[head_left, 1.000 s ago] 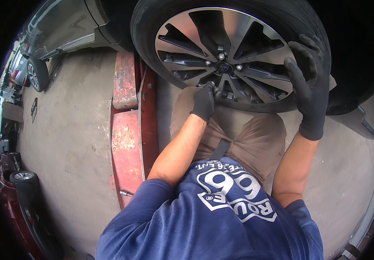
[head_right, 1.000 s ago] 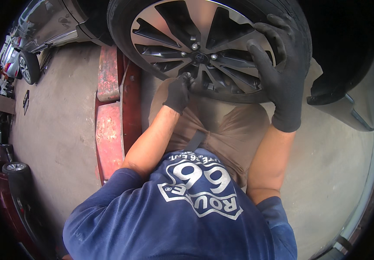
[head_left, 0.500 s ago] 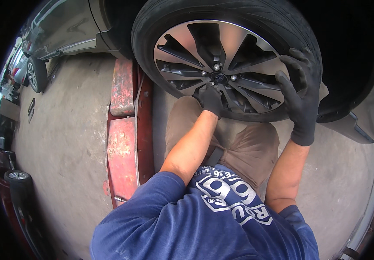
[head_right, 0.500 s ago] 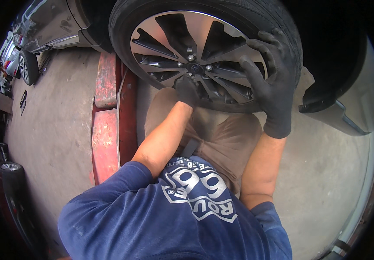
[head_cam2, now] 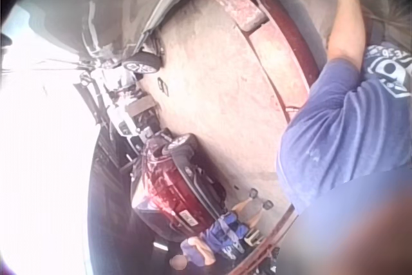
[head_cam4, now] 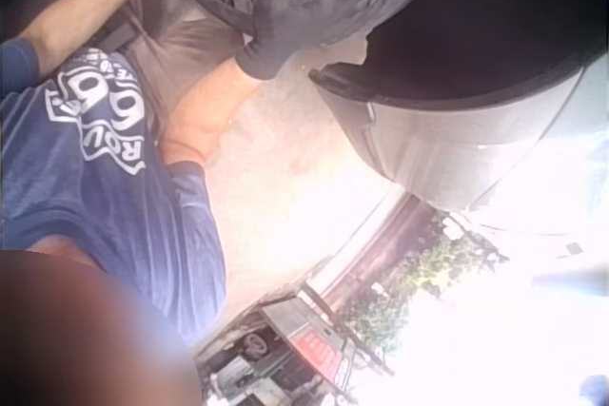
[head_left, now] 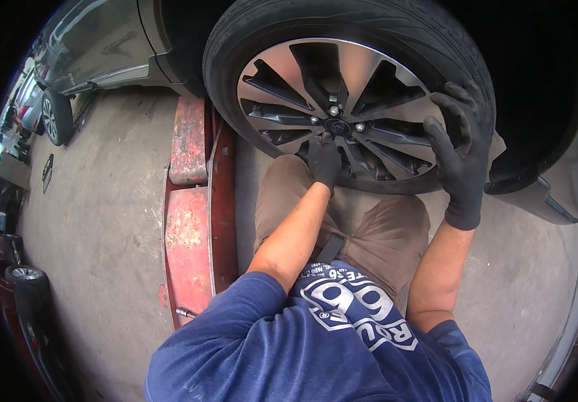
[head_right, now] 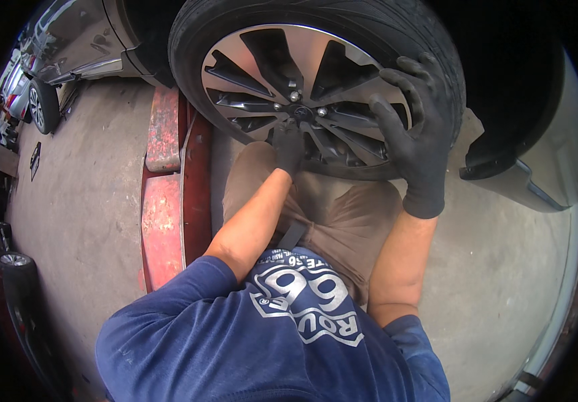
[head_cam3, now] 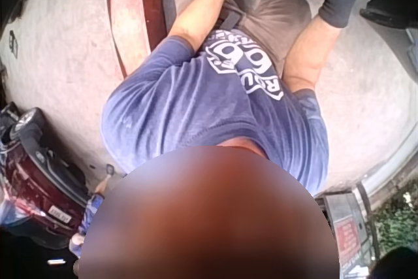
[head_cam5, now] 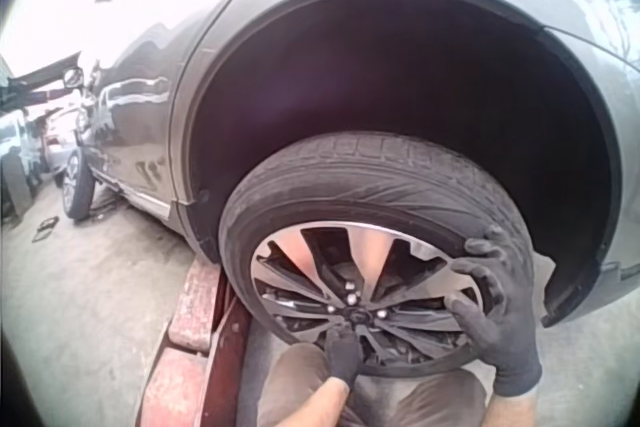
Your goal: The person lifts a tire and mounts it onto a car hub while the vehicle is raised on a red hydraulic lift. They hand-thread lug nuts, then use a lug wrench to tighten them in sequence. The tire remains mounted on the car at the end of the clip.
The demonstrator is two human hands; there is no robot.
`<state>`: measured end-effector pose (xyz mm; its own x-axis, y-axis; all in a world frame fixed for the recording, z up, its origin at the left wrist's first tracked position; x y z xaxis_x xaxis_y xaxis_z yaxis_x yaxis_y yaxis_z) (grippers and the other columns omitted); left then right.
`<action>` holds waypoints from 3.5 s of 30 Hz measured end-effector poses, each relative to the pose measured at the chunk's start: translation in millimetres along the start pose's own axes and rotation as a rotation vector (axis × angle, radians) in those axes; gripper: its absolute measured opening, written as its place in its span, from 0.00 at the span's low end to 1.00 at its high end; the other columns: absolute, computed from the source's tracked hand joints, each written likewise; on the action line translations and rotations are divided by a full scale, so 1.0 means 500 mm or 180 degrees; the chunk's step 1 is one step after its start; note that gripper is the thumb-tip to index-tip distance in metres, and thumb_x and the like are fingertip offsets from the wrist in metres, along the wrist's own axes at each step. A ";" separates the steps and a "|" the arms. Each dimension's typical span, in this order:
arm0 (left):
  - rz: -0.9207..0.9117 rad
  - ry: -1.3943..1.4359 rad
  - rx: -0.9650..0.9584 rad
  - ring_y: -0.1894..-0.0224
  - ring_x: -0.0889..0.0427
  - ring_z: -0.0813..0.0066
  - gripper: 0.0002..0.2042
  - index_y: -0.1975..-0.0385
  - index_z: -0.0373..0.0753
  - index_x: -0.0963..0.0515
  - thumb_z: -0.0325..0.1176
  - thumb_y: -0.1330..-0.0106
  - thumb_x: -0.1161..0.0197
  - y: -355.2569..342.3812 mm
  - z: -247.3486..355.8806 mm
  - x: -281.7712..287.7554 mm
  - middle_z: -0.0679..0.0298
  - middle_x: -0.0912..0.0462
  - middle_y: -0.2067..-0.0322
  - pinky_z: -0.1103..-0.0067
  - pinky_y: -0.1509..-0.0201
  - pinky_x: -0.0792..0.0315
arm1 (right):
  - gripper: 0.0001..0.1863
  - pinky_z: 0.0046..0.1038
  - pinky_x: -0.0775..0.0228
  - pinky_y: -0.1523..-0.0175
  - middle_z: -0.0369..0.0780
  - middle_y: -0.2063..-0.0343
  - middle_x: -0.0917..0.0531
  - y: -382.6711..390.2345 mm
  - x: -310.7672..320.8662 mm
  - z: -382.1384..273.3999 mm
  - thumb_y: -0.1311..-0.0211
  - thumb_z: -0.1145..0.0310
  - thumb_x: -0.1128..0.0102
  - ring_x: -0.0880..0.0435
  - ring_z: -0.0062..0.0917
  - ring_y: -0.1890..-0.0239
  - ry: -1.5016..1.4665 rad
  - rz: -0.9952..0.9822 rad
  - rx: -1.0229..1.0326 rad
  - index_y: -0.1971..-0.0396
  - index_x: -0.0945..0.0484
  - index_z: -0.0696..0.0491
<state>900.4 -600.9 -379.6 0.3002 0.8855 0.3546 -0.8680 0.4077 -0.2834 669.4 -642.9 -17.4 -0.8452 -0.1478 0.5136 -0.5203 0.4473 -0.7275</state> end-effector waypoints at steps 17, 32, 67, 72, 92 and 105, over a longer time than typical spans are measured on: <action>-0.0355 -0.0088 -0.0549 0.43 0.22 0.39 0.24 0.47 0.30 0.22 0.47 0.22 0.53 -0.009 -0.036 -0.012 0.38 0.19 0.47 0.58 0.41 0.29 | 0.18 0.42 0.38 0.24 0.43 0.38 0.24 0.001 -0.004 -0.001 0.39 0.67 0.32 0.39 0.39 0.24 0.0001 0.0024 -0.0024 0.49 0.16 0.50; -0.0640 0.0164 0.0254 0.45 0.22 0.38 0.24 0.50 0.28 0.23 0.47 0.24 0.52 -0.006 0.025 0.021 0.38 0.19 0.50 0.58 0.41 0.29 | 0.18 0.41 0.36 0.25 0.43 0.37 0.25 0.000 -0.007 -0.001 0.39 0.67 0.32 0.36 0.39 0.26 -0.0076 0.0046 -0.0067 0.48 0.16 0.51; -0.0186 0.3338 0.2830 0.81 0.28 0.78 0.15 0.67 0.42 0.31 0.45 0.24 0.42 0.043 0.056 -0.005 0.68 0.26 0.79 0.77 0.79 0.34 | 0.18 0.41 0.36 0.25 0.43 0.37 0.27 -0.001 -0.006 -0.002 0.40 0.72 0.32 0.40 0.37 0.24 0.0012 -0.0033 0.0020 0.49 0.16 0.52; 0.0076 0.2337 0.1658 0.82 0.30 0.77 0.18 0.70 0.44 0.30 0.51 0.22 0.48 0.011 0.050 0.025 0.69 0.28 0.82 0.77 0.78 0.32 | 0.19 0.43 0.43 0.26 0.41 0.43 0.18 -0.003 0.000 -0.004 0.45 0.62 0.28 0.32 0.40 0.28 0.0136 0.0170 0.0044 0.53 0.13 0.49; -0.0417 0.2977 0.1801 0.82 0.32 0.78 0.18 0.70 0.48 0.29 0.54 0.22 0.49 0.040 0.086 -0.012 0.72 0.30 0.81 0.77 0.79 0.34 | 0.17 0.41 0.35 0.25 0.43 0.36 0.28 0.001 -0.007 -0.006 0.40 0.72 0.32 0.38 0.36 0.25 0.0032 -0.0038 0.0034 0.50 0.16 0.51; 0.0196 0.2081 0.1444 0.80 0.28 0.76 0.20 0.72 0.47 0.28 0.54 0.22 0.51 0.014 0.027 0.002 0.69 0.27 0.80 0.76 0.77 0.33 | 0.18 0.45 0.44 0.26 0.38 0.45 0.17 -0.006 -0.002 -0.018 0.46 0.61 0.29 0.32 0.42 0.29 0.0604 0.0088 0.0311 0.54 0.13 0.47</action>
<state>889.1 -600.2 -369.4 0.2955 0.9121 -0.2840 -0.9247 0.3478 0.1547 672.9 -636.1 -11.6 -0.8259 0.0361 0.5626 -0.5145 0.3599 -0.7783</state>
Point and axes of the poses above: each hand's wrist, its own y-axis away from the middle knuckle, its own x-axis out of the back of the hand, z = x × y, the point moved 6 cm from there along -y, towards the middle knuckle
